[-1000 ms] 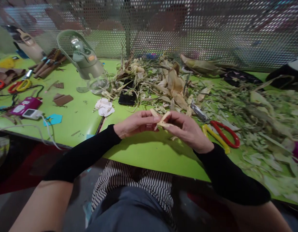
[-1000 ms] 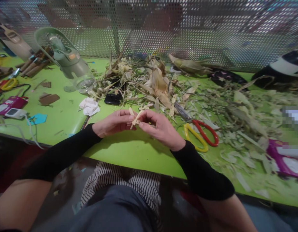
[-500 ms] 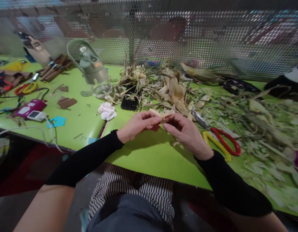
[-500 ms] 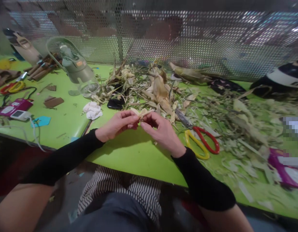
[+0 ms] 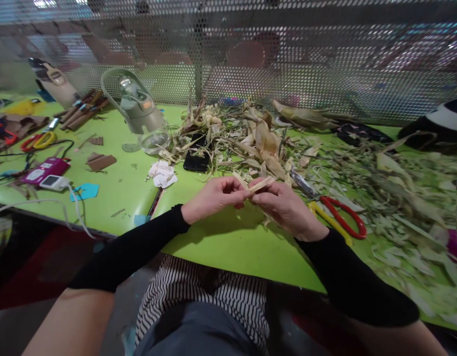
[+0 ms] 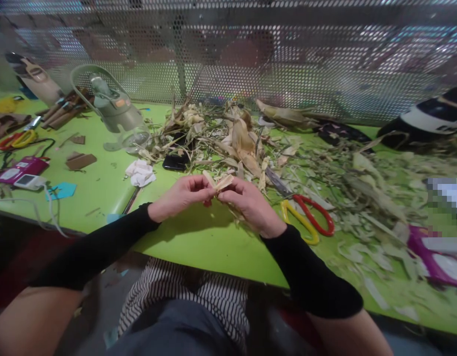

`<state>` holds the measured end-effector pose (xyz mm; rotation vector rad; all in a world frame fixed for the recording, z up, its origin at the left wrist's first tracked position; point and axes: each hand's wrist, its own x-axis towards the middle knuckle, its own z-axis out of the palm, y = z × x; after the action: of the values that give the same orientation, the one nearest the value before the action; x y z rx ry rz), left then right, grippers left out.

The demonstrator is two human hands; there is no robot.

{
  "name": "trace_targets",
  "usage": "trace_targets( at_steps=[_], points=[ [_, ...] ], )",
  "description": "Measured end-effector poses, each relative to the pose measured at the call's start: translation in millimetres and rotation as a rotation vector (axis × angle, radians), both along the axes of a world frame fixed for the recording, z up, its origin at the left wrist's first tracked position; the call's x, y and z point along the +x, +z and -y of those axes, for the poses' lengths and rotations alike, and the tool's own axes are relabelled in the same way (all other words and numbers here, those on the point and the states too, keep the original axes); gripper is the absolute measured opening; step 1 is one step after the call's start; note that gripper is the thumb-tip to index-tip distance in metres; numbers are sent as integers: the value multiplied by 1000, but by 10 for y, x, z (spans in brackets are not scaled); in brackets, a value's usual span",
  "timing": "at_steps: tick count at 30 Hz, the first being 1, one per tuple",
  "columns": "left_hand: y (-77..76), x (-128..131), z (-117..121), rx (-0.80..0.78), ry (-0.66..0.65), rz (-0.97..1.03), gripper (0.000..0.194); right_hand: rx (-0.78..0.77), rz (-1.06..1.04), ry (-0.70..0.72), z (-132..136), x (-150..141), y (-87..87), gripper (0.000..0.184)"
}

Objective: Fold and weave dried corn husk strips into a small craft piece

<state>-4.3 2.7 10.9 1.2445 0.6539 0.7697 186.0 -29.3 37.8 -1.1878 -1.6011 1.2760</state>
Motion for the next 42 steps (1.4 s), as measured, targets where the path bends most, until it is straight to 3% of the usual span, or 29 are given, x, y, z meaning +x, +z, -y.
trace_targets(
  at_steps=[2, 7, 11, 16, 25, 30, 33, 38, 42],
  points=[
    [0, -16, -11, -38, -13, -8, 49, 13, 39, -13, -7, -12, -14, 13],
    [5, -26, -26, -26, 35, -21, 46, 310, 357, -124, 29, -60, -4, 10],
    [-3, -9, -34, -34, 43, 29, 48, 445, 420, -135, 47, -58, -22, 8],
    [-20, -16, -45, -94, 99, 71, 39, 415, 478, -127, 22, -23, -50, 17],
    [82, -36, -34, -36, 89, 2, 40, 480, 482, 99, 32, -21, 38, 24],
    [101, -90, -46, -153, 55, 53, 32, 336, 417, 146, -2, 50, 42, 27],
    [89, -104, -60, -202, 100, 82, 29, 247, 344, 100, -39, 86, -16, 28],
    [92, -70, -38, -229, 146, 90, 32, 234, 189, -51, -61, 50, -112, 33],
    [69, -38, -17, -204, 118, 111, 29, 254, 201, -45, -38, 6, -116, 23]
  ],
)
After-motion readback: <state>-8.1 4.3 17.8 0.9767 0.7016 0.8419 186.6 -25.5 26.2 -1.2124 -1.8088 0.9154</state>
